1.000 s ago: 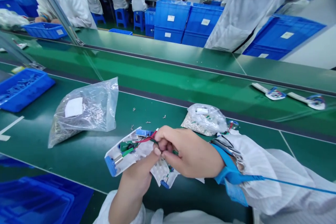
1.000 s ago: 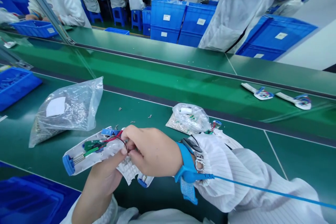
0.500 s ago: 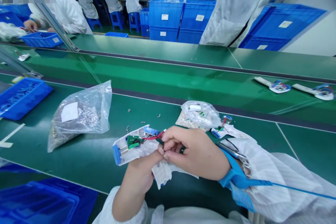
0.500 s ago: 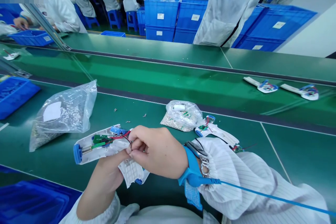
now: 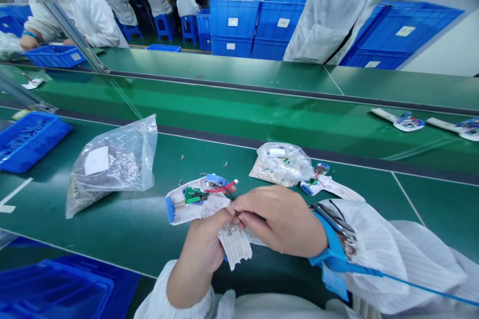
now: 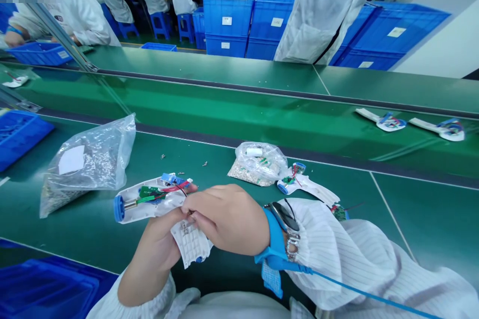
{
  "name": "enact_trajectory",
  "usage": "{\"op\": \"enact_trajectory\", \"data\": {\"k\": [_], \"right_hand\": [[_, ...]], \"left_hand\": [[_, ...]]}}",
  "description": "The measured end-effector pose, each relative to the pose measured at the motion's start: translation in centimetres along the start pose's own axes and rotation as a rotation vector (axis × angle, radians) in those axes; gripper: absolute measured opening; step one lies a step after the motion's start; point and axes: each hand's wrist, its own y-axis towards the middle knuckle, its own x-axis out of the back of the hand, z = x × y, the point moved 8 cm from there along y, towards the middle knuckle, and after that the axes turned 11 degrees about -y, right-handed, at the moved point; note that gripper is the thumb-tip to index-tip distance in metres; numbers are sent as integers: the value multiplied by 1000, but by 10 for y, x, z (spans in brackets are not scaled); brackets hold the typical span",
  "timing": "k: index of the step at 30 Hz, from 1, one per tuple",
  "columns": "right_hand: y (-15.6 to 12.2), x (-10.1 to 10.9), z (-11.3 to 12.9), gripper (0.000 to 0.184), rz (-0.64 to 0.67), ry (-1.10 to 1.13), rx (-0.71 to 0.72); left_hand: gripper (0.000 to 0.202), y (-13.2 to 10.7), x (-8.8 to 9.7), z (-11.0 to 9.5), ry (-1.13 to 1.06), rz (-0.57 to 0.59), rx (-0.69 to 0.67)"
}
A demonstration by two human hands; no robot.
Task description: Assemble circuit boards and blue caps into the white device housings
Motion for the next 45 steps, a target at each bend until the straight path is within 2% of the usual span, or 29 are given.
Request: {"op": "enact_trajectory", "data": {"k": [6, 14, 21, 24, 28, 30, 33, 37, 45], "right_hand": [[2, -1, 8, 17, -13, 11, 157], [11, 7, 0, 18, 28, 254, 158], [13, 3, 4, 21, 88, 65, 270], [15, 3, 0, 22, 151, 102, 213], [17, 19, -12, 17, 112, 256, 10], [15, 20, -11, 15, 159, 343, -52], [11, 12, -4, 15, 235, 359, -76], [10, 4, -5, 17, 255, 261, -105], [10, 5, -5, 17, 327, 321, -61]], "left_hand": [[9, -2, -3, 7, -82, 8, 91], [15, -1, -8, 12, -166, 53, 148], [20, -4, -11, 16, -134, 73, 175], [23, -4, -10, 14, -101, 61, 151], [33, 3, -9, 1, -101, 16, 61], [38, 7, -10, -2, -96, -6, 52], [40, 9, -15, -4, -90, -27, 36], [29, 3, -19, -7, -127, -102, -31], [27, -1, -27, -4, -145, -80, 6]]}}
